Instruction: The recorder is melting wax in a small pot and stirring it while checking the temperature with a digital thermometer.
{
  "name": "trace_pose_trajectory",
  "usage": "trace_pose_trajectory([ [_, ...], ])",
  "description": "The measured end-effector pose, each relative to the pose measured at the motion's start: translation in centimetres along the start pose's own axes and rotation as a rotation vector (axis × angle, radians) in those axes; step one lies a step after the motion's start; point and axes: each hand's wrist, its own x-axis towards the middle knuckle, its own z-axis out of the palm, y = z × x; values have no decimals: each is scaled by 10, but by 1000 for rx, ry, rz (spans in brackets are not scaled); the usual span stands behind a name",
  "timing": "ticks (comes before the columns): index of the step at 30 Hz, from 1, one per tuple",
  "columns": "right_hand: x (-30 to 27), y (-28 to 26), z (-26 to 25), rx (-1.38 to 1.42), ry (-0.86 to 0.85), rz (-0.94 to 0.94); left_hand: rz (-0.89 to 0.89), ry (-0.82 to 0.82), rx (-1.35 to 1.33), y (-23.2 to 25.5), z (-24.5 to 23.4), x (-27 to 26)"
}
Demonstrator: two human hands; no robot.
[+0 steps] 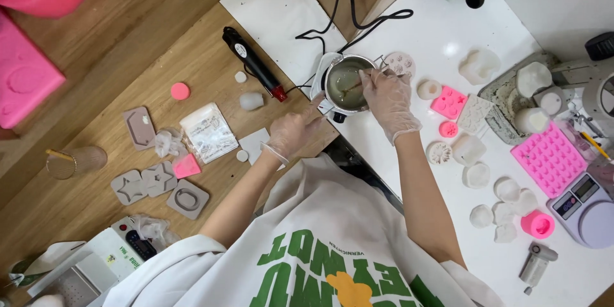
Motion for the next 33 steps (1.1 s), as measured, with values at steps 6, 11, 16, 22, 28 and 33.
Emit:
trace_pose_trajectory([
  [6, 4, -4, -15, 30, 21, 57, -34, -66, -73, 9, -22, -11],
  [11, 9, 0, -23, -34, 61, -29, -21, -16, -32, 5, -13, -5],
  [16, 6, 4, -22, 44, -135, -30, -43, 30, -50, 5, 3, -4],
  [22, 7, 13, -14, 114, -60, -108, -68, 38, -64, 26, -7, -15],
  [28, 16, 6, -18, 132, -64, -171, -123, 60, -51, 44, -22, -20],
  [33, 19, 7, -14, 172, -165, -198, -64, 120, 24, 19, 11, -6],
])
